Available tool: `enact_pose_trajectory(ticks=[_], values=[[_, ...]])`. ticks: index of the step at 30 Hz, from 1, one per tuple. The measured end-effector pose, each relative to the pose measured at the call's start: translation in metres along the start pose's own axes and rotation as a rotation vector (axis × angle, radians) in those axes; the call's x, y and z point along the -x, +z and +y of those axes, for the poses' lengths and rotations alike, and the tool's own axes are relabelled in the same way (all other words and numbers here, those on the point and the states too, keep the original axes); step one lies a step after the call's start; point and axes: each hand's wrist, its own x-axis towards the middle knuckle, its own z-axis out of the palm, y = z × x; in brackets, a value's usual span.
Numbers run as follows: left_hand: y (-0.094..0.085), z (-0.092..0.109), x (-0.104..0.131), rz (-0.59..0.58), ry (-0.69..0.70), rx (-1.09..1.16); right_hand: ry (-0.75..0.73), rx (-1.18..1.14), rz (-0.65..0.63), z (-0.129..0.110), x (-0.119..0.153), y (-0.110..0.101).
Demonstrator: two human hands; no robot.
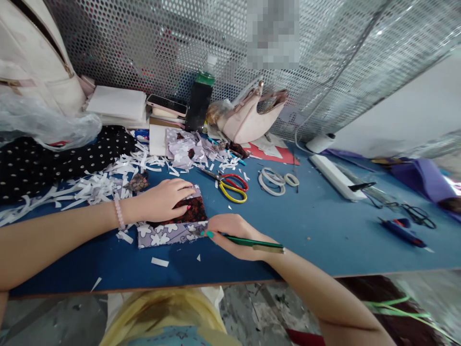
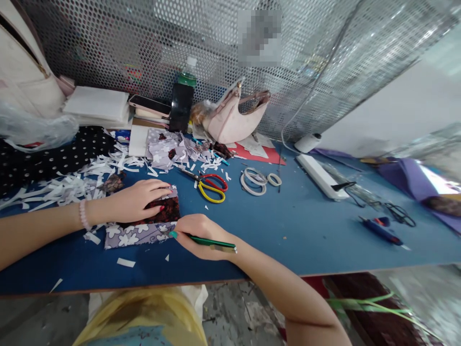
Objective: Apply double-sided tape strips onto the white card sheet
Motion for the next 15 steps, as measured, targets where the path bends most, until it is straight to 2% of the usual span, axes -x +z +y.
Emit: enact_pose_trajectory(ticks=[9, 15], values=[[-0.005, 0.002, -0.001, -0.041, -0.028, 0.024, -0.032, -0.031, 0.009, -0.005, 0.018, -0.005], [-0.007, 0.003, -0.001, -0.042, -0.028, 0.018, -0.069, -0.072, 0.128, -0.004, 0.026, -0.004]])
